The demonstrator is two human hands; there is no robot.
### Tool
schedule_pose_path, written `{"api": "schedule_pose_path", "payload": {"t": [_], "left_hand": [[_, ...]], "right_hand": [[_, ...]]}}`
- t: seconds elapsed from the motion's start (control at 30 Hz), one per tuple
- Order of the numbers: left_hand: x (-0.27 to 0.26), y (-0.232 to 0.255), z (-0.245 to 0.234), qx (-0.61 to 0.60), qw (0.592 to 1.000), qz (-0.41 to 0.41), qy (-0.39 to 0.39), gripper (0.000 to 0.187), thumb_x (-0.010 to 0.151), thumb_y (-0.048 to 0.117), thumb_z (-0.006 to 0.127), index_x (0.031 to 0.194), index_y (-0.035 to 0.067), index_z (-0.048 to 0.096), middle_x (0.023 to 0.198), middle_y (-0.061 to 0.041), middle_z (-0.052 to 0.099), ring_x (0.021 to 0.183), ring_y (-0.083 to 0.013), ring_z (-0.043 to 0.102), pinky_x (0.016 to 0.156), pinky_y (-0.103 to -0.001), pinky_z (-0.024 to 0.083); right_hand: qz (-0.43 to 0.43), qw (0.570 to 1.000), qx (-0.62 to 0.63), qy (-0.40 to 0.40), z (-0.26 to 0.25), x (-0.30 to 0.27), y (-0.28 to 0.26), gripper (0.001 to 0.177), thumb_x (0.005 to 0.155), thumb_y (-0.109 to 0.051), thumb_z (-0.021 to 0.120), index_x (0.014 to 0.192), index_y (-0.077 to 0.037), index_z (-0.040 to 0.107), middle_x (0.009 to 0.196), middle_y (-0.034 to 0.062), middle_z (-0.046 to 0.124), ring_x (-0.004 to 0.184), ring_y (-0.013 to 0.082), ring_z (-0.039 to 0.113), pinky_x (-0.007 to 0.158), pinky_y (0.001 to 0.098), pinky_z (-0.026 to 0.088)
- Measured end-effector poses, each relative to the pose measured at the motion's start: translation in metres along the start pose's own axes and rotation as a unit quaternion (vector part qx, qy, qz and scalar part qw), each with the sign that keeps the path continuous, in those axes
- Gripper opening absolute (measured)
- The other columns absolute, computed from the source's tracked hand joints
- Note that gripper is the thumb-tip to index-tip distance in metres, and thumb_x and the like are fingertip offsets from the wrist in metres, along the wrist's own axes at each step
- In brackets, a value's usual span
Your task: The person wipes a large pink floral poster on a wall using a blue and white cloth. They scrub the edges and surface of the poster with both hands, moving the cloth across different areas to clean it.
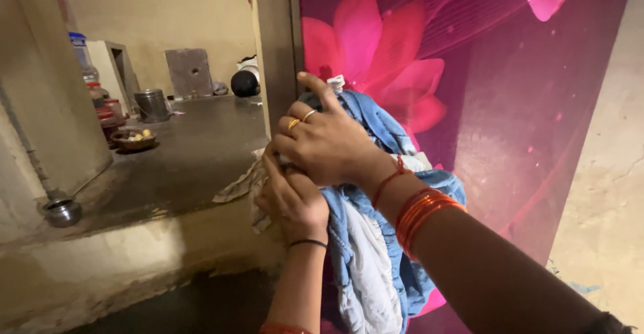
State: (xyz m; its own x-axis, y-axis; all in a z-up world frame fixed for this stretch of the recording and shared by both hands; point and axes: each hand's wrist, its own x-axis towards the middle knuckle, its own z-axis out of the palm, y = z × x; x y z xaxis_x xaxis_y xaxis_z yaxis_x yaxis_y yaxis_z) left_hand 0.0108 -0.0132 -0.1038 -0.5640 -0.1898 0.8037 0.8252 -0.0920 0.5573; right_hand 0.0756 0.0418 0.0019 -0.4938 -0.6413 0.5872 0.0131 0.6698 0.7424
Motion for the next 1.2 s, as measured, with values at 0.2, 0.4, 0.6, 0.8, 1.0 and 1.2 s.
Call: {"api": "schedule_pose_path", "payload": {"t": [0.2,0.4,0.6,0.8,1.0,1.2], "left_hand": [[0.002,0.002,0.004,0.034,0.999,-0.036,-0.009,0.045,0.092,0.031,0.039,0.128,0.013,0.060,0.102,-0.021,0.073,0.092,-0.0452,0.068,0.084,-0.055,0.050],[0.008,0.014,0.008,0.021,0.999,0.033,0.030,0.038,0.098,0.028,0.040,0.124,0.009,0.060,0.105,-0.023,0.073,0.093,-0.0475,0.068,0.081,-0.057,0.049],[0.033,0.026,0.013,0.046,0.999,0.003,0.004,0.039,0.093,0.027,0.040,0.121,0.010,0.061,0.101,-0.024,0.073,0.090,-0.0490,0.067,0.081,-0.062,0.047],[0.065,0.041,0.024,0.067,0.998,-0.011,0.002,0.042,0.091,0.026,0.039,0.124,0.009,0.059,0.102,-0.026,0.072,0.092,-0.0512,0.065,0.082,-0.063,0.044],[0.098,0.060,0.033,0.076,0.997,-0.030,-0.002,0.045,0.092,0.028,0.038,0.129,0.012,0.058,0.106,-0.024,0.073,0.096,-0.0459,0.068,0.086,-0.060,0.044],[0.130,0.075,0.042,0.073,0.997,-0.039,-0.008,0.044,0.092,0.028,0.038,0.129,0.016,0.059,0.109,-0.018,0.074,0.098,-0.0447,0.068,0.085,-0.061,0.043]], "right_hand": [[-0.022,0.999,0.011,-0.031,0.002,-0.004,0.007,0.015,0.084,-0.027,0.066,0.090,-0.013,0.070,0.080,0.0005,0.061,0.094,0.0248,0.063,0.123,0.0615,0.021],[-0.052,0.997,0.029,-0.058,-0.002,0.003,0.020,0.013,0.087,-0.027,0.064,0.089,-0.016,0.071,0.083,0.0011,0.064,0.100,0.0260,0.063,0.122,0.0580,0.026],[-0.077,0.996,0.012,-0.049,-0.008,0.022,0.042,0.014,0.084,-0.027,0.064,0.088,-0.016,0.072,0.083,0.0006,0.066,0.102,0.0268,0.063,0.117,0.0591,0.027],[-0.078,0.997,0.001,-0.024,-0.016,0.041,0.067,0.018,0.086,-0.027,0.064,0.095,-0.013,0.072,0.086,0.0022,0.068,0.103,0.0270,0.064,0.116,0.0579,0.028],[-0.077,0.997,0.006,-0.027,-0.024,0.064,0.093,0.016,0.085,-0.026,0.066,0.093,-0.015,0.073,0.081,0.0022,0.068,0.101,0.0270,0.067,0.115,0.0582,0.027],[-0.068,0.998,-0.016,-0.012,-0.028,0.084,0.120,0.012,0.085,-0.027,0.067,0.088,-0.016,0.072,0.081,0.0031,0.067,0.098,0.0287,0.067,0.114,0.0567,0.028]]}}
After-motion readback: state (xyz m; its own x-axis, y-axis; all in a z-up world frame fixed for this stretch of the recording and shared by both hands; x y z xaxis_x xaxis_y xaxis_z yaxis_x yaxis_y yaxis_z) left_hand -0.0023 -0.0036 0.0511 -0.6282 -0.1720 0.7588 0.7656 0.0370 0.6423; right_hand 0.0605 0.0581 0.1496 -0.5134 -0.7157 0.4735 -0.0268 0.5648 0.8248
